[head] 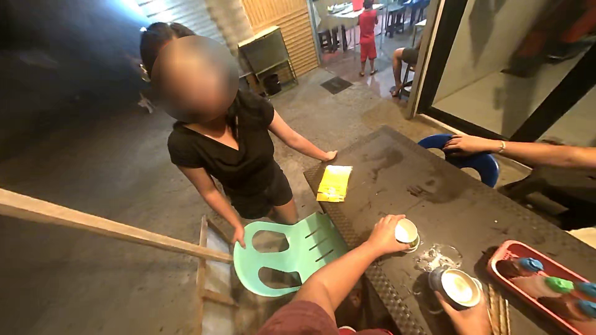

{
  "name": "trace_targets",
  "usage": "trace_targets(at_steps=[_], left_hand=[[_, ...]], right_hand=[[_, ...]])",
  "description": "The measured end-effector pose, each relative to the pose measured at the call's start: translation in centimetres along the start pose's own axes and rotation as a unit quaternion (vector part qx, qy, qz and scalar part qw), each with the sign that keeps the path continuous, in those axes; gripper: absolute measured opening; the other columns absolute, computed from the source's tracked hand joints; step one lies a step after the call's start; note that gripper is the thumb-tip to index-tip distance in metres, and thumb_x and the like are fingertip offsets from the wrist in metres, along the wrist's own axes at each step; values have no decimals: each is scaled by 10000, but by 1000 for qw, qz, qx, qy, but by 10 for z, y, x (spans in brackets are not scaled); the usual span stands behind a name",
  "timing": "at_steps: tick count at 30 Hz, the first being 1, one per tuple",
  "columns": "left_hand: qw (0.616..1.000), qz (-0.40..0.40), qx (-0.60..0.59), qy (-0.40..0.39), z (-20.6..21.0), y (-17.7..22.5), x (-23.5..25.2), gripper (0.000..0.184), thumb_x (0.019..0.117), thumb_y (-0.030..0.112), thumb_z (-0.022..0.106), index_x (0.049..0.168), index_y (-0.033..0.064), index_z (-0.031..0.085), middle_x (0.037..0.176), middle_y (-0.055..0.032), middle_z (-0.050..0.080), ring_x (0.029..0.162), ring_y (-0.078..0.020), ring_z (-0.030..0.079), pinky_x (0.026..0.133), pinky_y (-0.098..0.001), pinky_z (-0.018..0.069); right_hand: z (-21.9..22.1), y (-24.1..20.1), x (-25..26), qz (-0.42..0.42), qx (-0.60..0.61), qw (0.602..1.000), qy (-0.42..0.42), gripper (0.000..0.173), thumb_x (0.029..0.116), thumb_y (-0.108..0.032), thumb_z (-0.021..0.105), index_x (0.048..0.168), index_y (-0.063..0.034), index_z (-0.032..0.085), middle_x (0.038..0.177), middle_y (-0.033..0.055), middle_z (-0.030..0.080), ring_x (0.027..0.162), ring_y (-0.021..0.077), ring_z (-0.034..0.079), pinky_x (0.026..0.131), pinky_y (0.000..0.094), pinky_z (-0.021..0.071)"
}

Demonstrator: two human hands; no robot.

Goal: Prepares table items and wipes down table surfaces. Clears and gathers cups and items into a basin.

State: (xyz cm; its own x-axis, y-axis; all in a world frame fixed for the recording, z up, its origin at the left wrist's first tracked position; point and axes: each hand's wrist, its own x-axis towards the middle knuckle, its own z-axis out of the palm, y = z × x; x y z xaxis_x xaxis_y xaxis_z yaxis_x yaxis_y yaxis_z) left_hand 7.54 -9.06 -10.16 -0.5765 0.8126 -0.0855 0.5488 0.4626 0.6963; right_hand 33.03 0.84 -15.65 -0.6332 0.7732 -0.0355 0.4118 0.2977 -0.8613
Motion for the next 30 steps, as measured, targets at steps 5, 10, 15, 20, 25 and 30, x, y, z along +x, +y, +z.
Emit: trace_targets(at_steps=[5, 10, 15, 20, 25, 30], left_hand=[[1000, -14, 5, -14, 8, -2, 2, 942, 770, 283, 892, 1559, 108, 407, 1524, -179, 484, 1397, -360, 471, 1131, -545, 416], [1000, -20, -15, -5, 15, -7, 4, 959, 761, 286, 896, 1565, 119, 402, 1529, -178, 478, 1399, -361, 470, 1139, -542, 417], [1000, -19, -4, -11, 16, -5, 3, 945, 771, 286, 887, 1566, 129, 401, 1525, -172, 482, 1392, -366, 471, 1123, -545, 425], [1000, -19, 5, -21, 16, -5, 3, 940, 783, 297, 881, 1568, 128, 393, 1537, -170, 469, 1392, -373, 466, 1113, -566, 421], [999, -24, 15, -38, 13, -1, 4, 934, 791, 287, 876, 1571, 133, 386, 1539, -169, 462, 1400, -377, 454, 1119, -570, 411], [998, -28, 19, -50, 14, 1, 4, 943, 796, 303, 876, 1579, 145, 375, 1557, -160, 446, 1418, -377, 433, 1124, -586, 398]], right_hand=[[2, 4, 0, -4, 14, 1000, 7, 1123, 712, -121, 909, 1533, 164, 198, 1509, 404, 382, 1423, 457, 433, 1216, 485, 324], [3, 5, 0, -15, 16, 1000, 12, 1112, 694, -107, 909, 1519, 177, 219, 1502, 409, 387, 1421, 457, 434, 1218, 475, 325], [4, 5, 0, -3, 5, 1000, 10, 1112, 718, -119, 901, 1529, 169, 196, 1509, 411, 374, 1427, 463, 424, 1218, 482, 318], [4, 3, 0, -4, 8, 1000, 10, 1098, 718, -99, 897, 1526, 171, 205, 1506, 412, 379, 1422, 460, 431, 1217, 477, 319], [5, 4, 1, -11, 11, 1000, 15, 1109, 706, -113, 908, 1526, 164, 215, 1501, 404, 392, 1417, 453, 441, 1213, 475, 326], [5, 6, 0, -7, 17, 1000, 20, 1102, 703, -104, 912, 1521, 164, 224, 1491, 404, 405, 1408, 456, 449, 1207, 481, 339]])
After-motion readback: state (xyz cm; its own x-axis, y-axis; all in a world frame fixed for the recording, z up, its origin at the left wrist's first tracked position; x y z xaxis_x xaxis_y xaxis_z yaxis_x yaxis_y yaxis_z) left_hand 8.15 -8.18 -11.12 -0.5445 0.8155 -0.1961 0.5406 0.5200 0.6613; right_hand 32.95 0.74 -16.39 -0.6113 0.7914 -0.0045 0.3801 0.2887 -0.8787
